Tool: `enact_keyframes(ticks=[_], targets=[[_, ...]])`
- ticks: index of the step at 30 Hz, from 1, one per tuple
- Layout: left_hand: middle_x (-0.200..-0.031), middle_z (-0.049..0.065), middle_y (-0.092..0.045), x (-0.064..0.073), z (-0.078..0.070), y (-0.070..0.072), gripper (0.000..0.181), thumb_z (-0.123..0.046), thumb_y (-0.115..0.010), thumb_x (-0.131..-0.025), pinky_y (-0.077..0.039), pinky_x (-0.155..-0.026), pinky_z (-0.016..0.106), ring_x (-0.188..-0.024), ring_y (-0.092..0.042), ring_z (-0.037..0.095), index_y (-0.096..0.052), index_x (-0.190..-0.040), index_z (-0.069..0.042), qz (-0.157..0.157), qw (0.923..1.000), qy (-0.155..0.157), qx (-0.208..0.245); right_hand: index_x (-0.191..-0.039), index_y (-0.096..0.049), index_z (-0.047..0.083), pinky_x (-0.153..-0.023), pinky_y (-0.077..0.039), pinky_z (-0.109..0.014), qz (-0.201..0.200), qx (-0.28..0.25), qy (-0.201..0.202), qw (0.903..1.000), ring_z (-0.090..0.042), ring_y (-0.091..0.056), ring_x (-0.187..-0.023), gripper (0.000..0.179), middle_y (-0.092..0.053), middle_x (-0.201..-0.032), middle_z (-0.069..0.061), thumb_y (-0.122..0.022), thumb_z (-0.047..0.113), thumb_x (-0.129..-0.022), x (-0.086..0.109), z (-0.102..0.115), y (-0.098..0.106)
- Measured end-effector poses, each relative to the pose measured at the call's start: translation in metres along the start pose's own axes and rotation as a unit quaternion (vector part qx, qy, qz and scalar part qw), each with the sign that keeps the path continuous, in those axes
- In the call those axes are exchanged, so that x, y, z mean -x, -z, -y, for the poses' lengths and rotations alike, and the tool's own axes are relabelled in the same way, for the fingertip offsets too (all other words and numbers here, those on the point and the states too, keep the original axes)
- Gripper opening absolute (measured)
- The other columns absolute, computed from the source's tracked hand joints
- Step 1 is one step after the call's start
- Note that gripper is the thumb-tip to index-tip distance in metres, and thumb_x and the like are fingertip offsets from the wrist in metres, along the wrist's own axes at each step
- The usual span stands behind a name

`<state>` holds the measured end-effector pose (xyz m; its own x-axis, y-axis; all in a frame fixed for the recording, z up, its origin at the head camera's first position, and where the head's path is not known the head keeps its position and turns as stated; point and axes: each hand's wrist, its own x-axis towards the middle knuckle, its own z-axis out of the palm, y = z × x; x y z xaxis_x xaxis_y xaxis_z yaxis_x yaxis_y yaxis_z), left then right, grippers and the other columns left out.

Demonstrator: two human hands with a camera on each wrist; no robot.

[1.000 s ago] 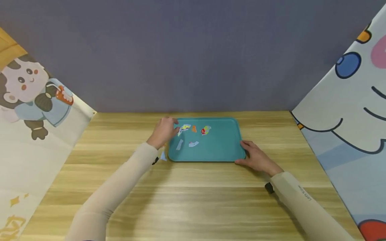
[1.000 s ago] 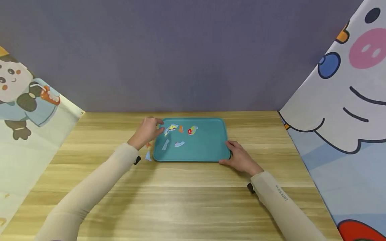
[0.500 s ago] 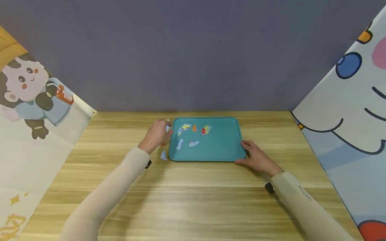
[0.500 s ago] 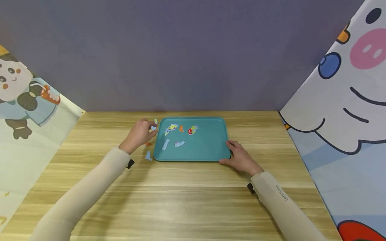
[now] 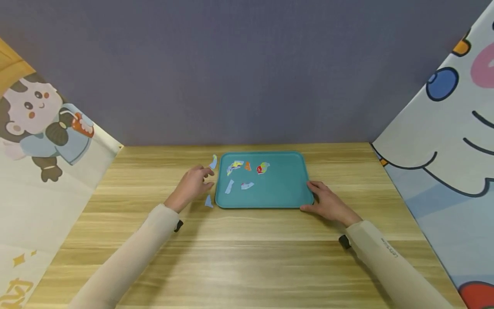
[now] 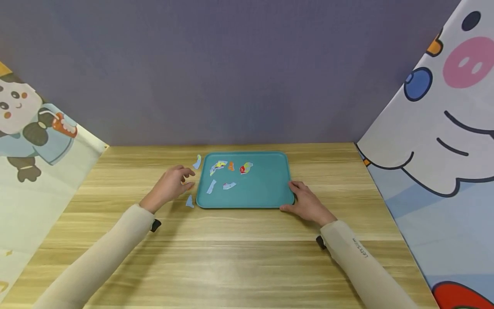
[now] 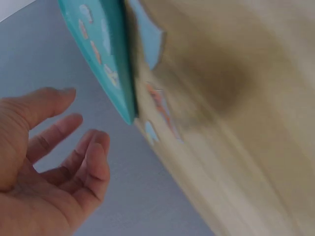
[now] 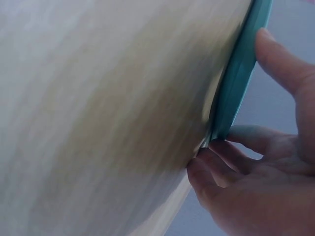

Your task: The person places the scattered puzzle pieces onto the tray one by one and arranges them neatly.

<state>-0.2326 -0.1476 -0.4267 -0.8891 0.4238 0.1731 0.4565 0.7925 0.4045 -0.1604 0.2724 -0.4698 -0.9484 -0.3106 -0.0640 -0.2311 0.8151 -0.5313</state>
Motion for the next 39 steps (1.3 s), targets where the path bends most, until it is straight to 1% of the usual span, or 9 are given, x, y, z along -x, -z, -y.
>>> enact_keyframes(ticks=[3,5,11,15,21,27,30,34,39], targets=[[-0.092,0.015,-0.060,0.008,0.004,-0.002,0.027,-0.009,-0.073,-0.079,-0.051,-0.068,0.038,-0.080,-0.062,0.028,-0.067,-0.104,0.000,0.007,0.9998,-0.017,0.002,-0.143,-0.027,-0.009,-0.102,-0.027,-0.056,0.001,0.001,0.001,1.0000,-0.044,-0.028,-0.131,0.091,-0.026,-0.145,-0.026,-0.070,0.044,-0.082,0.000,0.000,0.000],[-0.092,0.013,-0.060,0.012,0.006,-0.003,0.028,-0.010,-0.073,-0.079,-0.050,-0.069,0.038,-0.079,-0.062,0.026,-0.068,-0.104,-0.001,0.021,0.9996,-0.018,0.002,-0.143,-0.027,-0.009,-0.102,-0.027,-0.056,0.002,0.000,0.001,1.0000,-0.044,-0.027,-0.131,0.091,-0.026,-0.145,-0.026,-0.070,0.043,-0.083,0.001,-0.001,0.000],[-0.096,0.011,-0.060,0.023,0.009,-0.007,0.037,-0.018,-0.077,-0.076,-0.048,-0.076,0.040,-0.086,-0.059,0.026,-0.066,-0.108,-0.003,0.078,0.9969,0.005,-0.001,-0.143,-0.027,-0.009,-0.102,-0.028,-0.056,0.003,0.001,0.000,1.0000,-0.044,-0.027,-0.131,0.090,-0.025,-0.145,-0.026,-0.070,0.043,-0.083,0.001,-0.001,0.000],[-0.096,0.011,-0.059,0.027,0.010,-0.012,0.044,-0.024,-0.081,-0.074,-0.047,-0.079,0.041,-0.088,-0.058,0.026,-0.065,-0.109,-0.003,0.097,0.9952,0.012,-0.006,-0.143,-0.027,-0.009,-0.102,-0.028,-0.056,0.001,0.003,0.000,1.0000,-0.044,-0.027,-0.131,0.090,-0.025,-0.145,-0.025,-0.070,0.042,-0.083,0.001,-0.002,0.000],[-0.097,0.010,-0.061,0.029,0.011,-0.018,0.041,-0.024,-0.081,-0.073,-0.047,-0.079,0.040,-0.085,-0.058,0.023,-0.065,-0.104,-0.002,0.105,0.9943,0.016,-0.013,-0.143,-0.027,-0.009,-0.102,-0.028,-0.056,0.001,0.006,-0.002,1.0000,-0.044,-0.028,-0.131,0.091,-0.026,-0.145,-0.026,-0.071,0.042,-0.082,0.002,-0.002,0.000],[-0.102,0.011,-0.065,0.029,0.010,-0.019,0.037,-0.026,-0.083,-0.072,-0.048,-0.074,0.038,-0.082,-0.059,0.022,-0.065,-0.094,-0.003,0.093,0.9954,0.013,-0.022,-0.143,-0.026,-0.010,-0.102,-0.028,-0.056,0.002,0.004,0.001,1.0000,-0.045,-0.027,-0.131,0.090,-0.025,-0.145,-0.026,-0.070,0.041,-0.083,0.002,0.000,0.001],[-0.101,0.010,-0.065,0.028,0.009,-0.019,0.037,-0.028,-0.083,-0.071,-0.049,-0.072,0.038,-0.079,-0.058,0.021,-0.065,-0.091,-0.003,0.093,0.9952,0.014,-0.028,-0.143,-0.026,-0.009,-0.102,-0.028,-0.056,0.003,0.004,0.002,1.0000,-0.045,-0.027,-0.131,0.090,-0.025,-0.145,-0.026,-0.070,0.041,-0.083,0.002,0.000,0.001],[-0.099,0.010,-0.064,0.028,0.007,-0.019,0.036,-0.026,-0.082,-0.072,-0.048,-0.072,0.038,-0.080,-0.058,0.023,-0.064,-0.092,-0.001,0.103,0.9938,0.026,-0.032,-0.143,-0.026,-0.009,-0.102,-0.028,-0.056,0.004,0.005,0.003,1.0000,-0.045,-0.027,-0.131,0.090,-0.024,-0.145,-0.026,-0.069,0.042,-0.083,0.001,0.000,0.001],[-0.100,0.011,-0.064,0.028,0.006,-0.018,0.040,-0.019,-0.081,-0.070,-0.048,-0.074,0.040,-0.082,-0.058,0.024,-0.063,-0.100,0.001,0.118,0.9916,0.041,-0.035,-0.144,-0.025,-0.009,-0.102,-0.028,-0.056,0.005,0.004,0.004,1.0000,-0.044,-0.027,-0.131,0.090,-0.025,-0.146,-0.025,-0.069,0.042,-0.084,0.001,0.000,0.001]])
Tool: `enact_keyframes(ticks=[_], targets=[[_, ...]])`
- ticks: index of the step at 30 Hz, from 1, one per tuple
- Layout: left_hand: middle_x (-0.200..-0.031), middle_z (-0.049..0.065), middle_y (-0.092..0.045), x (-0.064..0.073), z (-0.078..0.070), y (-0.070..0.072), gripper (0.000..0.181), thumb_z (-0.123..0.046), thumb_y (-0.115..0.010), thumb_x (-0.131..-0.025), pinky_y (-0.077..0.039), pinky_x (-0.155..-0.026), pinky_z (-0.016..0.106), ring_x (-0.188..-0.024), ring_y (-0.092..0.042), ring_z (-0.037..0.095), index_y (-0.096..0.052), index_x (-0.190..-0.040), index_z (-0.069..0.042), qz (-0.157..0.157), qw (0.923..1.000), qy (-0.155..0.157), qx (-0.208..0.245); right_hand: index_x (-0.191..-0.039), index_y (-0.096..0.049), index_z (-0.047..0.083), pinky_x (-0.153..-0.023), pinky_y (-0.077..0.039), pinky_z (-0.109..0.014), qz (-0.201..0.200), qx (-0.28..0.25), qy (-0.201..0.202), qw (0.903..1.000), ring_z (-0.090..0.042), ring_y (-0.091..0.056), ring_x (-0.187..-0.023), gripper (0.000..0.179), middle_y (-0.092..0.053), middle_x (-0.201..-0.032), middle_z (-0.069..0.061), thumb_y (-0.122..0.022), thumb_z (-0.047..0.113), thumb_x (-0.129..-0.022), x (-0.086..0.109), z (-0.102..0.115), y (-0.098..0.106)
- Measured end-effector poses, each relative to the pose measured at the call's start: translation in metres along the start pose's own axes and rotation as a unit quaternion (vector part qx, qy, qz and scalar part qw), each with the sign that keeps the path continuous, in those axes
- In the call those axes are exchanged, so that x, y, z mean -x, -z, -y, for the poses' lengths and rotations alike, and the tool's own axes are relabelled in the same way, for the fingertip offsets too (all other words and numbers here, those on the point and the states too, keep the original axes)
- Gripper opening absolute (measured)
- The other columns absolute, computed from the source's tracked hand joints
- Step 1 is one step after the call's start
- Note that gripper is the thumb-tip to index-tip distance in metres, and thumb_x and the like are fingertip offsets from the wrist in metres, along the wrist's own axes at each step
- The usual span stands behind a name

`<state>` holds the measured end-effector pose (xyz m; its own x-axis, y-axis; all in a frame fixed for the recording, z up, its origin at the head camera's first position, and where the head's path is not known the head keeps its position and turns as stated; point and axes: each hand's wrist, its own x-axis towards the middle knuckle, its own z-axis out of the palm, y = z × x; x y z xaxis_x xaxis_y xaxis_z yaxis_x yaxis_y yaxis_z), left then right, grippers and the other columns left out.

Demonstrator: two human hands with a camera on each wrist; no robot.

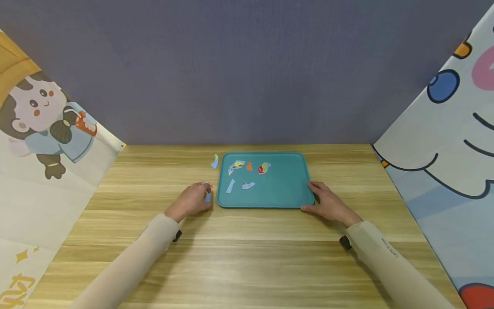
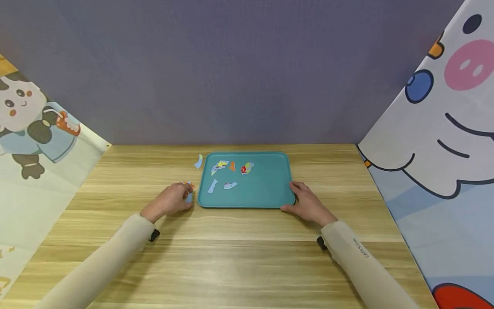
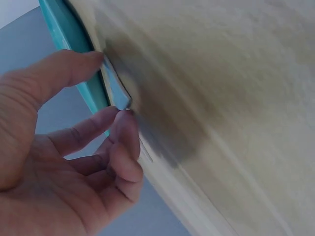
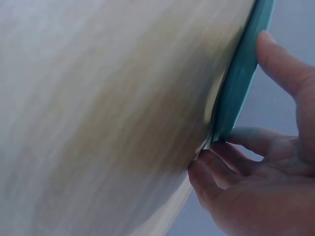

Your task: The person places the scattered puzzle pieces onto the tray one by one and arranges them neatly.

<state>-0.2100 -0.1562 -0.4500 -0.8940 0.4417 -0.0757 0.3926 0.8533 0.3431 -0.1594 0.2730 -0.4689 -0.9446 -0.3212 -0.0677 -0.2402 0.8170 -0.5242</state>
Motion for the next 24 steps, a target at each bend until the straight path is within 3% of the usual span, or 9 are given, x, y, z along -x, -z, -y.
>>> enact_keyframes(ticks=[5,11,15,19,24], targets=[[-0.105,0.016,-0.062,0.0030,0.0007,0.0002,0.048,-0.014,-0.082,-0.068,-0.048,-0.079,0.043,-0.089,-0.058,0.029,-0.061,-0.108,0.001,0.006,1.0000,0.001,-0.003,-0.144,-0.025,-0.008,-0.102,-0.028,-0.056,0.000,0.000,0.000,1.0000,-0.044,-0.027,-0.131,0.090,-0.025,-0.146,-0.025,-0.070,0.042,-0.083,-0.0001,-0.0006,-0.0005],[-0.104,0.017,-0.059,0.0039,0.0011,-0.0013,0.037,0.000,-0.072,-0.071,-0.047,-0.075,0.042,-0.084,-0.056,0.028,-0.059,-0.106,-0.002,0.017,0.9997,0.014,-0.008,-0.144,-0.025,-0.008,-0.102,-0.028,-0.056,0.003,0.000,-0.003,1.0000,-0.045,-0.027,-0.131,0.091,-0.024,-0.146,-0.025,-0.069,0.044,-0.083,-0.0010,-0.0014,-0.0011],[-0.103,0.018,-0.058,0.0051,0.0013,-0.0017,0.034,-0.002,-0.070,-0.075,-0.048,-0.076,0.044,-0.084,-0.056,0.030,-0.058,-0.106,-0.001,0.014,0.9996,0.021,-0.009,-0.144,-0.025,-0.009,-0.102,-0.027,-0.056,0.002,-0.001,0.000,1.0000,-0.045,-0.027,-0.131,0.093,-0.025,-0.145,-0.026,-0.068,0.047,-0.083,-0.0014,-0.0016,-0.0014],[-0.091,0.015,-0.058,0.0073,0.0009,-0.0004,0.031,-0.006,-0.071,-0.076,-0.048,-0.069,0.043,-0.076,-0.055,0.029,-0.058,-0.104,0.000,0.006,0.9991,0.040,-0.014,-0.144,-0.026,-0.008,-0.102,-0.028,-0.056,0.000,-0.001,0.000,1.0000,-0.044,-0.027,-0.131,0.093,-0.025,-0.146,-0.025,-0.068,0.047,-0.083,-0.0015,-0.0025,-0.0015],[-0.073,0.008,-0.056,0.0083,0.0001,0.0008,0.018,-0.002,-0.070,-0.075,-0.045,-0.055,0.035,-0.061,-0.052,0.023,-0.058,-0.088,0.000,0.011,0.9985,0.053,-0.010,-0.144,-0.025,-0.007,-0.102,-0.028,-0.056,0.001,0.002,-0.003,1.0000,-0.044,-0.027,-0.131,0.093,-0.024,-0.146,-0.025,-0.067,0.048,-0.083,-0.0013,-0.0032,-0.0018]])
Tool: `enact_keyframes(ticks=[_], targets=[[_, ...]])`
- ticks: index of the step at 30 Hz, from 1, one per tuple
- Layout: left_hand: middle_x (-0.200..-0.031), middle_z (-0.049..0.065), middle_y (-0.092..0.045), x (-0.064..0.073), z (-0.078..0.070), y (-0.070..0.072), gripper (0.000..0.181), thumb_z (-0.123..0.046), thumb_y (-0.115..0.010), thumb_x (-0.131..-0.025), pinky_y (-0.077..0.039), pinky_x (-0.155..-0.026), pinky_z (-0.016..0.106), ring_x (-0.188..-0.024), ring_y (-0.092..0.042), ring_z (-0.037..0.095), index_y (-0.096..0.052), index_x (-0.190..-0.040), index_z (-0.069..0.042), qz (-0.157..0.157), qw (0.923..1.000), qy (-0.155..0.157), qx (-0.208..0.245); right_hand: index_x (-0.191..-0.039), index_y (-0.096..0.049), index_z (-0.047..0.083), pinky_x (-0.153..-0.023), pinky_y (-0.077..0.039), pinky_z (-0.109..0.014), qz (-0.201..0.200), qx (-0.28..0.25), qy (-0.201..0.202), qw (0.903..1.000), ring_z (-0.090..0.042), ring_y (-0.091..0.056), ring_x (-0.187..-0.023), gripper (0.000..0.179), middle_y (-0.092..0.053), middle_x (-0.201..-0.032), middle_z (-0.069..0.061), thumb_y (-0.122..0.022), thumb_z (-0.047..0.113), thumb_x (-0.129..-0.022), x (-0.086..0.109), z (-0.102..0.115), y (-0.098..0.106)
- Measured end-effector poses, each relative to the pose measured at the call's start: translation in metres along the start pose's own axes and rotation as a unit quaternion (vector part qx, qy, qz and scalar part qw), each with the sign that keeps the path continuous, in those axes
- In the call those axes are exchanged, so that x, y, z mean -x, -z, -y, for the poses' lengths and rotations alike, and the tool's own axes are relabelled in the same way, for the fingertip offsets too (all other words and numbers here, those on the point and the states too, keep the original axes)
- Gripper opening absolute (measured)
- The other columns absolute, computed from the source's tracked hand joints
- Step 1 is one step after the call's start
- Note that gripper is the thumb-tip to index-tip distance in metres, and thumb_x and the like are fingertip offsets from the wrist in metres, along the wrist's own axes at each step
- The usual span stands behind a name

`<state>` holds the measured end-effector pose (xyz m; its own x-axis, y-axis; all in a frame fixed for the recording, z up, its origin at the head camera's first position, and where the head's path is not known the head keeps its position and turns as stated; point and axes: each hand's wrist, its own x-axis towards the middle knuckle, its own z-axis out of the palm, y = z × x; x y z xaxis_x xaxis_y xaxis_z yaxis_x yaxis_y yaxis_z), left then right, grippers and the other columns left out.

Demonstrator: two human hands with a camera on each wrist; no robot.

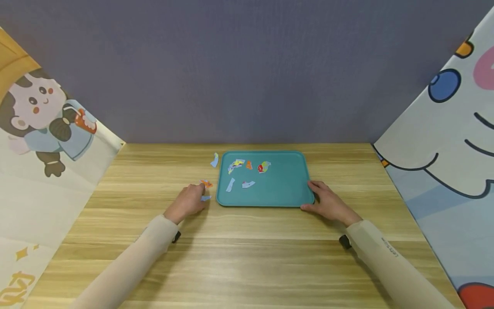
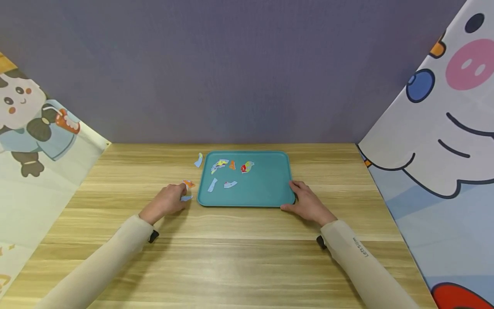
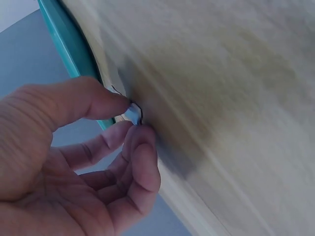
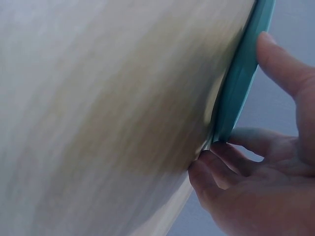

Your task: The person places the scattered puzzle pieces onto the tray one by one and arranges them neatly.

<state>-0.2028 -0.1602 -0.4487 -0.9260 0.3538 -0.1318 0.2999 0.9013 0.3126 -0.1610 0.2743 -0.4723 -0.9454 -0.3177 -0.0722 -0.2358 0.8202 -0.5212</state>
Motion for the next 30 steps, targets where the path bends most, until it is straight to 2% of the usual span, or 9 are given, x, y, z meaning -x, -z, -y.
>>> enact_keyframes(ticks=[4,8,15,24,27,30], targets=[[-0.069,0.005,-0.056,0.000,0.000,0.000,0.011,-0.001,-0.069,-0.077,-0.044,-0.053,0.031,-0.059,-0.051,0.021,-0.058,-0.081,-0.002,0.004,0.9999,0.001,0.010,-0.144,-0.025,-0.007,-0.102,-0.028,-0.057,0.000,0.001,0.000,1.0000,-0.045,-0.027,-0.131,0.093,-0.024,-0.146,-0.025,-0.067,0.049,-0.083,0.000,0.000,0.000],[-0.068,0.004,-0.056,0.000,0.001,-0.003,0.010,-0.002,-0.069,-0.079,-0.044,-0.054,0.032,-0.059,-0.052,0.021,-0.059,-0.078,-0.003,-0.006,0.9999,-0.007,0.014,-0.144,-0.025,-0.007,-0.102,-0.028,-0.056,0.000,-0.001,-0.001,1.0000,-0.044,-0.027,-0.131,0.093,-0.024,-0.146,-0.025,-0.068,0.047,-0.083,0.000,0.000,0.000],[-0.073,0.005,-0.057,0.002,0.005,-0.007,0.014,-0.005,-0.072,-0.079,-0.045,-0.058,0.033,-0.063,-0.051,0.020,-0.059,-0.084,-0.002,-0.024,0.9992,-0.020,0.027,-0.144,-0.025,-0.009,-0.102,-0.028,-0.056,0.000,-0.009,0.006,0.9999,-0.045,-0.027,-0.131,0.090,-0.024,-0.146,-0.026,-0.069,0.041,-0.084,0.001,0.003,0.001],[-0.080,0.010,-0.059,0.006,0.006,0.002,0.026,0.005,-0.066,-0.069,-0.047,-0.061,0.036,-0.070,-0.055,0.023,-0.061,-0.093,0.001,-0.066,0.9969,-0.018,0.039,-0.144,-0.025,-0.009,-0.102,-0.028,-0.056,-0.001,-0.009,0.005,0.9999,-0.045,-0.026,-0.131,0.090,-0.024,-0.146,-0.026,-0.069,0.041,-0.084,0.002,0.003,0.001],[-0.082,0.011,-0.060,0.006,0.006,0.006,0.027,0.006,-0.065,-0.068,-0.049,-0.063,0.037,-0.073,-0.058,0.024,-0.061,-0.094,0.000,-0.084,0.9947,-0.026,0.054,-0.143,-0.025,-0.010,-0.102,-0.028,-0.056,-0.002,-0.011,0.007,0.9999,-0.045,-0.026,-0.131,0.089,-0.024,-0.146,-0.026,-0.069,0.040,-0.084,0.002,0.003,0.001],[-0.081,0.010,-0.060,0.007,0.005,0.010,0.024,0.007,-0.065,-0.069,-0.049,-0.063,0.037,-0.073,-0.058,0.024,-0.061,-0.092,0.000,-0.112,0.9908,-0.048,0.059,-0.143,-0.025,-0.010,-0.102,-0.028,-0.056,-0.002,-0.012,0.008,0.9999,-0.045,-0.026,-0.131,0.089,-0.024,-0.146,-0.026,-0.069,0.041,-0.084,0.002,0.003,0.001]])
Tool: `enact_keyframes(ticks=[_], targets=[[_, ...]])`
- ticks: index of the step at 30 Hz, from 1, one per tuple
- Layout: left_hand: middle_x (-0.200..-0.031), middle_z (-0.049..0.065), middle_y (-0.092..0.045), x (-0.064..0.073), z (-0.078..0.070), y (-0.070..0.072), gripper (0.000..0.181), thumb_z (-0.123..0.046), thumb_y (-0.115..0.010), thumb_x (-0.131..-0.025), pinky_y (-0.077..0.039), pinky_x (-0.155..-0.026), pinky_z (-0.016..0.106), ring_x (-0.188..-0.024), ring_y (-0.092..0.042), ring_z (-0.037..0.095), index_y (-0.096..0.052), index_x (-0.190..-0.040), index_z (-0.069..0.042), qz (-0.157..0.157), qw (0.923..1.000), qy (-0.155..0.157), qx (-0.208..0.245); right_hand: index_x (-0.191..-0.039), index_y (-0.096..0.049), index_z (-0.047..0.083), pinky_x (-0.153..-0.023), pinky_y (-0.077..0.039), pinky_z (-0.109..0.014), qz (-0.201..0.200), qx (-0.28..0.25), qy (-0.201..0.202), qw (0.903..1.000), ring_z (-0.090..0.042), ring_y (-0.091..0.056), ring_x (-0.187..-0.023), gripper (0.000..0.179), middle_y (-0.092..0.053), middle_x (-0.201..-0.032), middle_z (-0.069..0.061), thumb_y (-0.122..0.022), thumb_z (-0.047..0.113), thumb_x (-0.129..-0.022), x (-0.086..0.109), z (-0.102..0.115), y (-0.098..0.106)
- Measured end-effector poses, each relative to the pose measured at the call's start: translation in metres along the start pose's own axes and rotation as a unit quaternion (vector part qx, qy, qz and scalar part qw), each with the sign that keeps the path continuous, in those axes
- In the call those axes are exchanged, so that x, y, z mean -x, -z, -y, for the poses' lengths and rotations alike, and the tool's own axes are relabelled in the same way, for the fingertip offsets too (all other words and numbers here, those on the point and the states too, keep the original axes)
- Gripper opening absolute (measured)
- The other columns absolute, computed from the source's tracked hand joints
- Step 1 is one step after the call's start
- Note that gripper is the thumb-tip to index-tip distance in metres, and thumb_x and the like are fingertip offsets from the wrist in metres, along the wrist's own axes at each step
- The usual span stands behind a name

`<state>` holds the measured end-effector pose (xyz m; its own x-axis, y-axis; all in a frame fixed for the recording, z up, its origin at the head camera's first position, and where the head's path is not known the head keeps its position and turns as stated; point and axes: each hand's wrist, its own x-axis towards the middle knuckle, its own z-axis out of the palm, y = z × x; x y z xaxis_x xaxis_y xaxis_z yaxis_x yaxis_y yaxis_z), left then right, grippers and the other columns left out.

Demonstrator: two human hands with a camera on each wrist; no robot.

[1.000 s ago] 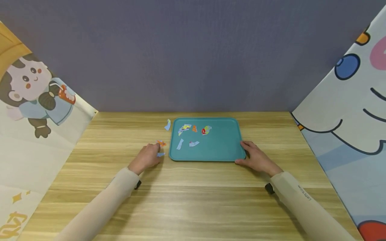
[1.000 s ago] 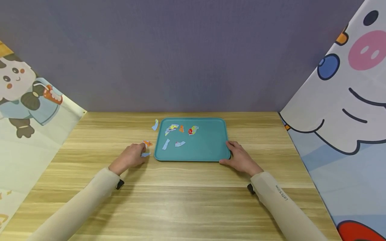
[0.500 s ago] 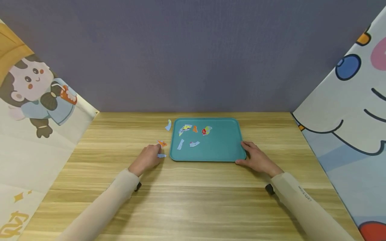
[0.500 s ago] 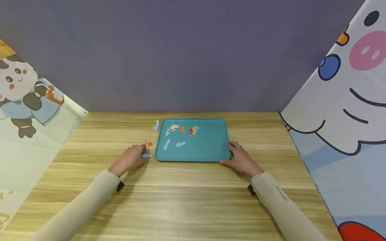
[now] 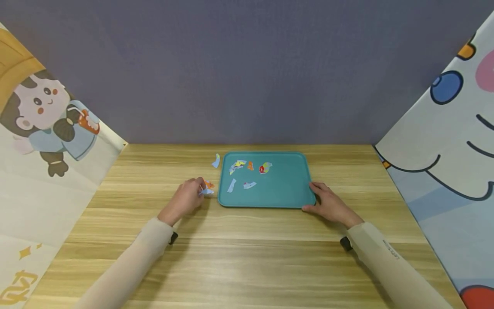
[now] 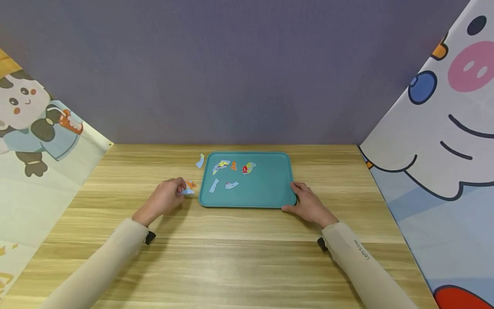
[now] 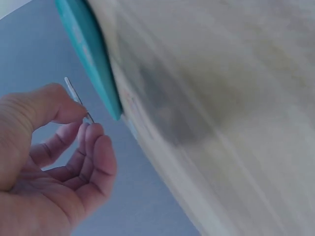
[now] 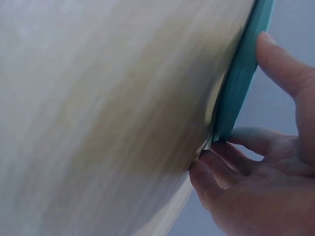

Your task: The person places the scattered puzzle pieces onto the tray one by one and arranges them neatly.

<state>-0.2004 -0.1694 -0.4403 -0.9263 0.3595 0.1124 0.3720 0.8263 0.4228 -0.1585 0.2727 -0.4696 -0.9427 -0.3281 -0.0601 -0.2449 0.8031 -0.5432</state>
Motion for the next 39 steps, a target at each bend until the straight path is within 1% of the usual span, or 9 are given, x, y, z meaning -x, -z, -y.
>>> enact_keyframes(ticks=[4,6,11,16,18,21,27,35,39], targets=[[-0.079,0.008,-0.059,-0.002,-0.005,0.005,0.019,0.006,-0.068,-0.071,-0.049,-0.063,0.034,-0.070,-0.057,0.021,-0.062,-0.088,-0.001,-0.037,0.9986,-0.037,0.001,-0.143,-0.025,-0.011,-0.102,-0.028,-0.056,0.001,0.002,-0.001,1.0000,-0.045,-0.026,-0.131,0.090,-0.024,-0.146,-0.026,-0.068,0.042,-0.084,0.000,0.001,0.000],[-0.080,0.007,-0.059,-0.004,-0.008,0.008,0.017,0.006,-0.069,-0.073,-0.050,-0.063,0.033,-0.071,-0.058,0.020,-0.063,-0.087,-0.002,-0.050,0.9975,-0.050,0.007,-0.143,-0.025,-0.011,-0.102,-0.028,-0.056,0.001,0.003,0.000,1.0000,-0.045,-0.026,-0.131,0.090,-0.024,-0.146,-0.026,-0.068,0.042,-0.085,0.000,0.001,0.000],[-0.082,0.007,-0.060,-0.009,-0.019,0.014,0.016,0.005,-0.070,-0.074,-0.051,-0.064,0.031,-0.073,-0.062,0.019,-0.064,-0.085,-0.003,-0.076,0.9941,-0.074,0.022,-0.143,-0.024,-0.010,-0.102,-0.028,-0.056,0.002,0.003,-0.001,1.0000,-0.045,-0.027,-0.131,0.090,-0.024,-0.146,-0.026,-0.069,0.041,-0.084,0.000,0.000,-0.001],[-0.079,0.004,-0.059,-0.014,-0.030,0.015,0.016,0.007,-0.067,-0.073,-0.048,-0.061,0.031,-0.069,-0.059,0.017,-0.066,-0.085,-0.004,-0.101,0.9885,-0.110,0.025,-0.144,-0.024,-0.009,-0.101,-0.029,-0.056,0.002,0.001,0.001,1.0000,-0.045,-0.028,-0.130,0.090,-0.024,-0.145,-0.026,-0.069,0.041,-0.084,0.000,-0.001,-0.002],[-0.079,0.005,-0.059,-0.016,-0.034,0.015,0.016,0.007,-0.066,-0.073,-0.048,-0.061,0.030,-0.069,-0.058,0.017,-0.067,-0.085,-0.003,-0.106,0.9868,-0.120,0.024,-0.144,-0.024,-0.009,-0.101,-0.029,-0.056,0.002,0.002,-0.001,1.0000,-0.045,-0.028,-0.130,0.090,-0.024,-0.145,-0.026,-0.069,0.041,-0.084,0.000,-0.001,-0.002],[-0.081,0.006,-0.060,-0.019,-0.039,0.014,0.015,0.007,-0.065,-0.074,-0.049,-0.061,0.028,-0.070,-0.058,0.016,-0.067,-0.085,-0.002,-0.106,0.9853,-0.131,0.029,-0.144,-0.024,-0.009,-0.101,-0.028,-0.056,0.002,0.003,-0.002,1.0000,-0.045,-0.027,-0.130,0.090,-0.024,-0.145,-0.026,-0.069,0.042,-0.084,0.000,-0.001,-0.002],[-0.084,0.006,-0.061,-0.025,-0.047,0.012,0.017,0.009,-0.064,-0.073,-0.050,-0.062,0.026,-0.072,-0.061,0.016,-0.068,-0.086,-0.001,-0.095,0.9837,-0.147,0.043,-0.144,-0.024,-0.009,-0.102,-0.028,-0.056,-0.001,-0.001,-0.005,1.0000,-0.045,-0.027,-0.131,0.091,-0.024,-0.146,-0.026,-0.069,0.042,-0.084,-0.002,0.000,-0.001],[-0.084,0.004,-0.060,-0.026,-0.052,0.007,0.016,0.007,-0.067,-0.074,-0.050,-0.064,0.027,-0.074,-0.060,0.016,-0.067,-0.085,-0.005,-0.075,0.9847,-0.154,0.034,-0.144,-0.025,-0.009,-0.102,-0.028,-0.056,-0.003,-0.002,-0.006,1.0000,-0.045,-0.027,-0.131,0.092,-0.024,-0.145,-0.026,-0.069,0.044,-0.083,-0.003,-0.001,-0.003],[-0.084,0.004,-0.060,-0.028,-0.055,0.006,0.016,0.008,-0.066,-0.074,-0.050,-0.063,0.026,-0.073,-0.059,0.016,-0.067,-0.084,-0.005,-0.075,0.9840,-0.158,0.035,-0.143,-0.025,-0.010,-0.102,-0.027,-0.056,-0.003,-0.001,-0.004,1.0000,-0.045,-0.026,-0.131,0.092,-0.025,-0.145,-0.027,-0.070,0.043,-0.083,-0.003,-0.003,-0.002]])
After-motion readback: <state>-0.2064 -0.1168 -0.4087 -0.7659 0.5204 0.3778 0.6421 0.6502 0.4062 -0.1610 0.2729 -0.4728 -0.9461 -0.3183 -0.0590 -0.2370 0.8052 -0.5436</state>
